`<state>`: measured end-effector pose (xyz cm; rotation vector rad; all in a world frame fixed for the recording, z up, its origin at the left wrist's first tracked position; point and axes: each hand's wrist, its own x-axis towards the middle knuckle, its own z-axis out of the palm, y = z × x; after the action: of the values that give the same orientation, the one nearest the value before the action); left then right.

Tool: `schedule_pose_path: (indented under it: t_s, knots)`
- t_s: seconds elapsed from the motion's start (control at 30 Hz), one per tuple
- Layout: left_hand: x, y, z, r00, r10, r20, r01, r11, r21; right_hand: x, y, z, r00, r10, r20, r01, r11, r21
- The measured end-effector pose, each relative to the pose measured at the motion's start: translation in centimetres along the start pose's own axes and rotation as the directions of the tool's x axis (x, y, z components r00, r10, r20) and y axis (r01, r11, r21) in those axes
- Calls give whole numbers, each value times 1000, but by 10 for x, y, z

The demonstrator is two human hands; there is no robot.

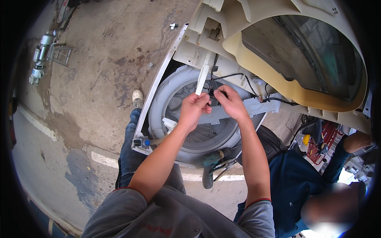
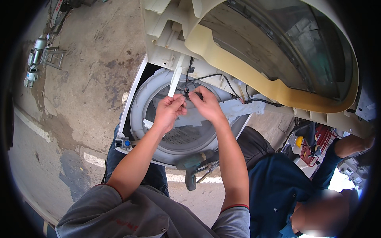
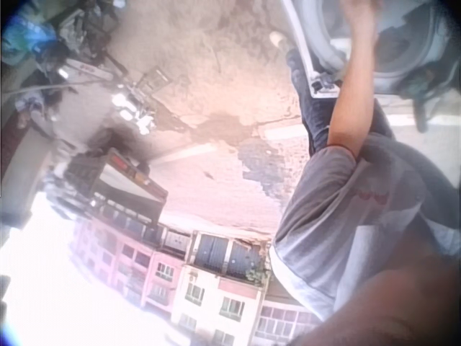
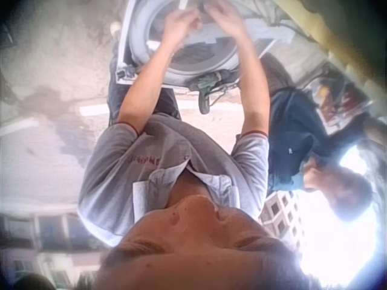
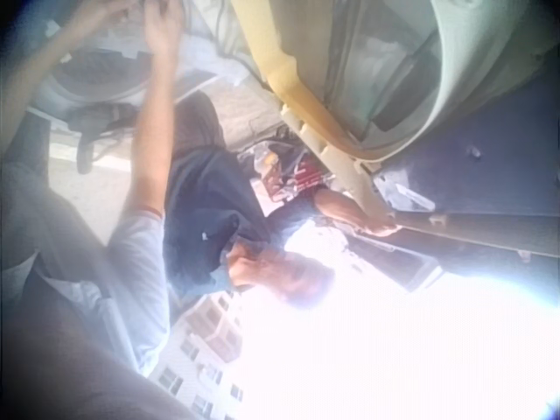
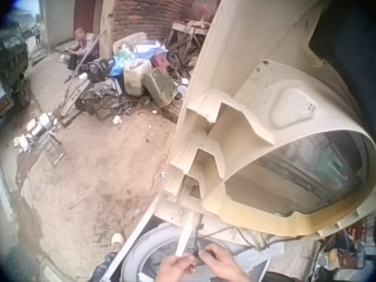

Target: The person repairs a washing machine by stripping and twisting wires, wrapping connections with electrical tape, and using a power drill to secure components. They also retrieve a screwdriver from a cluttered workshop and continue assembling parts of the machine.

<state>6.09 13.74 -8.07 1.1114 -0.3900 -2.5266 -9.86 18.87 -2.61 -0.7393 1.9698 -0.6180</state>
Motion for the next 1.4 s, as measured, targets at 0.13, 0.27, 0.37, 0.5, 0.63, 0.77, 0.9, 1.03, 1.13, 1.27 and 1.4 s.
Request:
schedule_pose_path:
  t_s: [0.13,0.27,0.37,0.5,0.63,0.77,0.9,1.03,1.13,1.27,1.4]
  knots:
    - [-2,-3,1,992,-118,-41,106,968,-227,6,16,11,993,-115,-33,116,993,18]
    - [0,-5,2,961,-275,-15,238,857,-456,19,13,11,991,-73,113,78,996,-33]
    - [3,-6,-2,951,-298,79,295,807,-511,30,16,10,973,-123,194,139,988,-70]
    - [7,-11,-7,966,-211,151,259,815,-518,32,19,21,947,-316,58,320,944,-86]
    - [12,-21,-11,992,-94,89,124,887,-444,5,0,28,985,-92,-145,93,996,2]
    - [10,-23,-2,1000,3,-8,-6,913,-409,-13,4,42,969,-137,-206,164,979,120]
    - [14,-26,-4,985,172,17,-159,941,-300,-22,-20,42,915,-346,-206,327,937,-121]
    - [17,-22,-16,981,189,49,-180,973,-142,-22,-6,42,805,-546,-232,475,828,-298]
    - [15,-16,-15,978,201,53,-198,978,-61,-32,7,45,791,-551,-265,488,830,-271]
    - [15,-13,-16,991,126,37,-128,990,59,-43,34,42,931,-287,-224,315,943,104]
    - [13,-6,-15,991,5,136,-14,998,68,-38,34,35,978,60,-201,23,921,389]
